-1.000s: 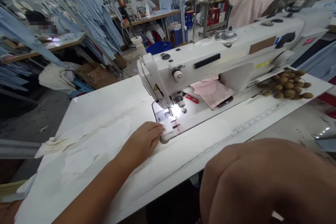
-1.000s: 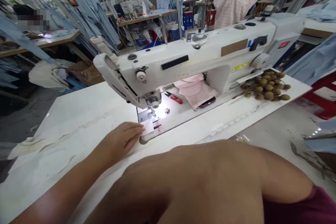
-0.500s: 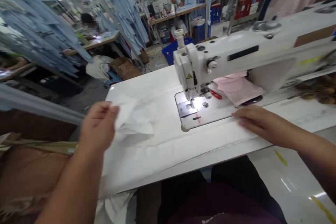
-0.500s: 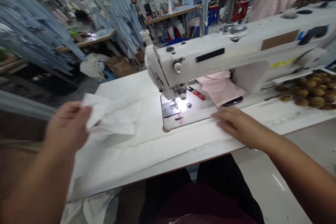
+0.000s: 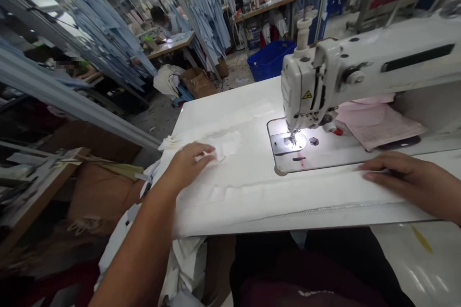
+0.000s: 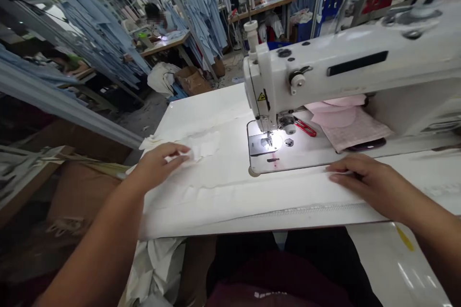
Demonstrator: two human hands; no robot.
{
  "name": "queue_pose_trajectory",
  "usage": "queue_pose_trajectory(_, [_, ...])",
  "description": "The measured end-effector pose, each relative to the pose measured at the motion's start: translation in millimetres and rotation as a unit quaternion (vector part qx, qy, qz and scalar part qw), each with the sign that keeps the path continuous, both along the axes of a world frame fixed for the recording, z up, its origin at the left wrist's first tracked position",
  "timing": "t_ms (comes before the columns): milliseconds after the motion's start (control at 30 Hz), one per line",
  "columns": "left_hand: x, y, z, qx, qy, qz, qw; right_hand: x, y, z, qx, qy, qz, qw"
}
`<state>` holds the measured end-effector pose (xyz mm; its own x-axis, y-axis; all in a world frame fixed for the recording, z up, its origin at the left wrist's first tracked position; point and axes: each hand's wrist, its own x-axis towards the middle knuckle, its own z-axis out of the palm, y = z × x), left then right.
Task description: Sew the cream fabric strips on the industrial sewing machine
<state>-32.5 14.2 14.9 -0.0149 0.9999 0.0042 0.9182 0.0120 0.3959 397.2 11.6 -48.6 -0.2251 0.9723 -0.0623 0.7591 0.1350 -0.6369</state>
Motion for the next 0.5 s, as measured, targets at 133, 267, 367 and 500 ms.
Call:
queue_pose_trajectory(133, [-28.2,-66.5,0.9,-0.112,-0.031,0.002,0.993,5.9,2.3,-10.7,0.005,-0.019,-0.028,0.999])
queue_pose_trajectory(267, [-45.5,-105.2,-7.7,-0.114,-0.058,0.072,0.989,12.7,6.1,-25.4,-0.003,-0.038,-0.050,0.998])
queue_pose_trajectory(367, [-46.1,-110.3,-15.3,-0.086,-0.093,0.089,0.988,15.1,4.3,-27.7,0.007,-0.033,-0.035,0.999])
queue_pose_trajectory(500, [-45.4,-112.0,-11.6,-0.062,-0.131,0.100,0.984,21.5,-3.0,-24.7,0.008,-0.027,-0.023,0.999])
